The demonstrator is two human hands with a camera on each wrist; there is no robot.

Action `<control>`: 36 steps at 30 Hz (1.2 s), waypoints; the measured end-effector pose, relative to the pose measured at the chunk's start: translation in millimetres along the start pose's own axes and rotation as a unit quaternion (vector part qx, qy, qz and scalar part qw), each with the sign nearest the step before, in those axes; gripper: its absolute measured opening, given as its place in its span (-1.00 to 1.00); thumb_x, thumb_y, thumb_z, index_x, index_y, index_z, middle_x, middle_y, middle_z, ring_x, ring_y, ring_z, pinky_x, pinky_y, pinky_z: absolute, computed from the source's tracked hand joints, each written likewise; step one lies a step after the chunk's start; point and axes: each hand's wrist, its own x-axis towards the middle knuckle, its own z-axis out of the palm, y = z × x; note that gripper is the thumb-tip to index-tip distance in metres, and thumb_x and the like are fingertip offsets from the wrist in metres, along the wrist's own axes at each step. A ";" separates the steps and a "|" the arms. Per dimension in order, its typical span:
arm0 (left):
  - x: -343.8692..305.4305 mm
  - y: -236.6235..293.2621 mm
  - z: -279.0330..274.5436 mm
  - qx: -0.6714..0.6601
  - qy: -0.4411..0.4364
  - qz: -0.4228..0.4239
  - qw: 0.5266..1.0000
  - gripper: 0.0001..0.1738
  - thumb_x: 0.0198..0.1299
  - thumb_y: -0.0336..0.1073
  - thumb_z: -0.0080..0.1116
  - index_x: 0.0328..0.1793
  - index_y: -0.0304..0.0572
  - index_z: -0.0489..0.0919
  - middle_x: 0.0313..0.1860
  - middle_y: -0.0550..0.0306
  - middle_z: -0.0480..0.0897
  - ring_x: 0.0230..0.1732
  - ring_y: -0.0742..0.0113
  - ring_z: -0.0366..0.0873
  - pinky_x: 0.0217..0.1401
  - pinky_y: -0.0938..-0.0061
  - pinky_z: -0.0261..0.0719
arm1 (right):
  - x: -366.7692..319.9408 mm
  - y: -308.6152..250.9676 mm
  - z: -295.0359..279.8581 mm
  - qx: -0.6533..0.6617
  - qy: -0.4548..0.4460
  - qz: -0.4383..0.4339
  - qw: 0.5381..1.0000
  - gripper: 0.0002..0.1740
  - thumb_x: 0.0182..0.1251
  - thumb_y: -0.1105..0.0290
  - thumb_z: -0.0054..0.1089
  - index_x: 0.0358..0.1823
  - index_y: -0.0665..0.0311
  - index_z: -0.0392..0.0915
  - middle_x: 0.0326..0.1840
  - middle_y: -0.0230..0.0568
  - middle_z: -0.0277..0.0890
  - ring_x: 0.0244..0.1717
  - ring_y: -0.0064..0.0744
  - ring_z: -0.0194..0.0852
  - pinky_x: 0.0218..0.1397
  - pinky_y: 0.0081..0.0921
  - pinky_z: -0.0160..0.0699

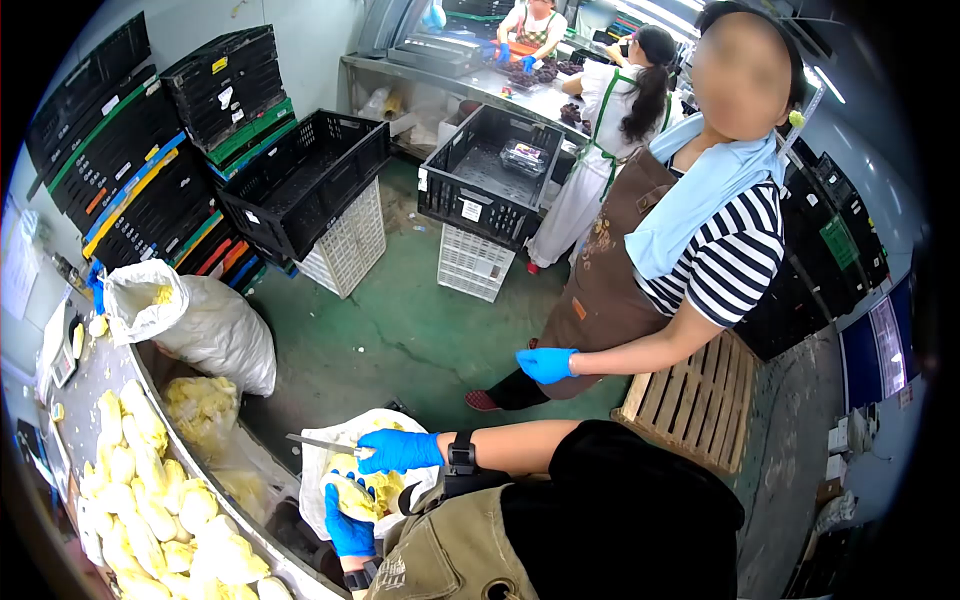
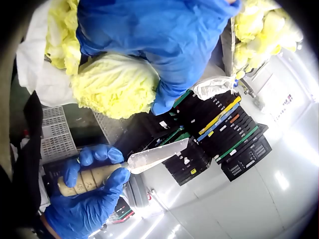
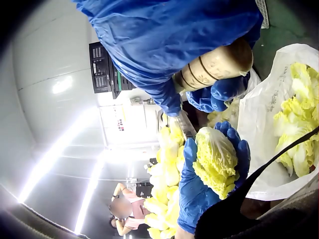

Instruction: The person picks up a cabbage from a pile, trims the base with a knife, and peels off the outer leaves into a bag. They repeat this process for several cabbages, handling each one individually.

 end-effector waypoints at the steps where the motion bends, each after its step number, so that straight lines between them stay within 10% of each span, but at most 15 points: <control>1: -0.6 0.4 3.9 -0.002 -0.007 0.000 1.000 -0.51 0.38 -0.05 0.02 0.35 -0.07 0.40 0.20 0.05 0.54 0.19 0.18 0.49 0.28 0.17 0.43 | -0.9 -2.1 0.1 0.001 0.005 -0.003 1.000 -0.56 0.26 0.10 0.25 -0.03 0.30 0.51 -0.36 -0.28 0.51 -0.37 -0.51 0.48 -0.40 -0.53 0.45; 4: -1.3 0.1 1.5 -0.023 -0.011 0.004 1.000 -0.51 0.39 -0.06 0.01 0.36 -0.06 0.38 0.22 0.04 0.52 0.19 0.17 0.49 0.28 0.21 0.43 | 2.0 8.8 5.2 0.003 0.017 -0.021 1.000 -0.60 0.26 0.11 0.25 -0.07 0.30 0.52 -0.39 -0.31 0.50 -0.41 -0.52 0.46 -0.42 -0.54 0.43; 6: -1.9 3.5 7.9 0.275 -0.027 0.123 0.953 -0.50 0.38 -0.09 0.03 0.36 -0.09 0.36 0.23 0.03 0.51 0.18 0.17 0.50 0.28 0.24 0.44 | 3.0 10.8 3.5 0.010 0.010 -0.017 1.000 -0.59 0.26 0.10 0.25 -0.07 0.30 0.52 -0.39 -0.31 0.50 -0.42 -0.52 0.46 -0.44 -0.54 0.42; 9: -12.8 15.5 19.9 0.749 -0.043 0.307 0.586 -0.51 0.33 -0.21 0.08 0.35 -0.16 0.33 0.24 0.01 0.49 0.17 0.18 0.51 0.26 0.28 0.45 | 2.0 9.2 5.9 0.027 -0.010 0.004 1.000 -0.56 0.26 0.07 0.24 -0.05 0.29 0.52 -0.39 -0.29 0.49 -0.43 -0.51 0.45 -0.46 -0.54 0.41; 14: -32.5 9.3 47.7 0.699 -0.024 0.350 0.623 -0.50 0.23 -0.44 0.13 0.30 -0.21 0.33 0.24 -0.03 0.48 0.18 0.24 0.50 0.25 0.31 0.47 | 3.5 13.9 10.4 0.025 0.000 -0.014 1.000 -0.53 0.27 0.05 0.22 0.01 0.28 0.49 -0.40 -0.29 0.46 -0.45 -0.51 0.44 -0.50 -0.54 0.42; 19: -21.9 6.5 20.3 0.684 -0.050 0.329 0.649 -0.48 0.39 -0.11 -0.03 0.37 -0.21 0.29 0.26 -0.02 0.46 0.23 0.19 0.46 0.29 0.26 0.43 | 4.8 16.3 8.4 0.041 -0.014 -0.005 0.999 -0.52 0.27 0.05 0.22 0.02 0.28 0.49 -0.40 -0.30 0.46 -0.45 -0.52 0.43 -0.50 -0.56 0.41; 22: -19.5 1.6 8.8 0.618 -0.053 0.288 0.730 -0.37 0.46 0.12 -0.27 0.44 -0.18 0.24 0.28 0.02 0.44 0.22 0.16 0.44 0.29 0.20 0.41 | 4.7 21.1 15.8 0.046 -0.011 -0.004 0.999 -0.53 0.28 0.05 0.21 0.01 0.28 0.50 -0.42 -0.31 0.46 -0.46 -0.52 0.42 -0.50 -0.56 0.40; 24: -20.7 -3.7 13.2 0.403 -0.059 0.213 0.888 -0.45 0.39 -0.03 -0.12 0.37 -0.20 0.29 0.22 0.03 0.47 0.16 0.18 0.47 0.25 0.22 0.43 | 4.1 21.7 14.2 0.049 -0.012 0.002 0.999 -0.54 0.29 0.06 0.21 0.01 0.28 0.51 -0.41 -0.31 0.46 -0.46 -0.52 0.42 -0.50 -0.57 0.40; 27: -24.4 -0.5 29.2 0.111 -0.040 0.097 0.988 -0.55 0.24 -0.26 0.18 0.21 -0.24 0.39 0.11 0.04 0.54 0.07 0.23 0.51 0.20 0.28 0.46 | 6.1 23.4 14.2 0.058 -0.016 0.002 0.998 -0.54 0.28 0.06 0.21 0.03 0.27 0.50 -0.40 -0.31 0.46 -0.46 -0.52 0.42 -0.50 -0.57 0.39; 30: -24.5 5.2 26.8 0.224 -0.053 0.127 0.965 -0.59 0.30 -0.25 0.10 0.23 -0.21 0.38 0.12 0.05 0.53 0.06 0.25 0.51 0.20 0.31 0.46 | -0.3 19.7 14.9 0.060 -0.008 0.003 0.998 -0.52 0.28 0.06 0.21 0.05 0.27 0.49 -0.39 -0.31 0.46 -0.44 -0.52 0.42 -0.51 -0.56 0.39; 31: -23.6 5.1 23.0 0.481 -0.056 0.247 0.839 -0.59 0.31 -0.24 0.09 0.23 -0.21 0.38 0.11 0.06 0.53 0.06 0.25 0.51 0.21 0.32 0.46 | -5.5 9.9 13.0 0.059 -0.014 0.010 0.998 -0.52 0.28 0.06 0.21 0.06 0.27 0.49 -0.38 -0.31 0.47 -0.44 -0.53 0.42 -0.51 -0.56 0.39; 33: -23.0 3.8 17.9 0.491 -0.038 0.261 0.830 -0.57 0.29 -0.23 0.10 0.23 -0.21 0.38 0.10 0.06 0.53 0.06 0.25 0.51 0.20 0.32 0.45 | -9.6 3.7 10.2 0.052 -0.023 0.021 0.998 -0.51 0.28 0.05 0.21 0.06 0.27 0.48 -0.38 -0.31 0.47 -0.43 -0.54 0.42 -0.51 -0.57 0.39; 34: -23.8 2.8 17.1 0.250 -0.025 0.154 0.956 -0.56 0.27 -0.22 0.13 0.22 -0.22 0.39 0.09 0.07 0.53 0.06 0.25 0.51 0.20 0.32 0.45 | -9.6 3.7 11.8 0.046 -0.026 0.023 0.998 -0.51 0.28 0.05 0.21 0.06 0.28 0.48 -0.38 -0.32 0.46 -0.44 -0.55 0.42 -0.51 -0.57 0.39; 36: -19.8 1.9 20.6 0.240 0.007 0.162 0.957 -0.61 0.28 -0.10 0.11 0.12 -0.15 0.42 0.01 0.11 0.55 0.01 0.27 0.52 0.14 0.34 0.48 | -7.6 2.3 11.0 0.038 -0.029 0.029 0.998 -0.52 0.26 0.05 0.24 0.03 0.27 0.49 -0.40 -0.33 0.45 -0.45 -0.58 0.41 -0.53 -0.59 0.37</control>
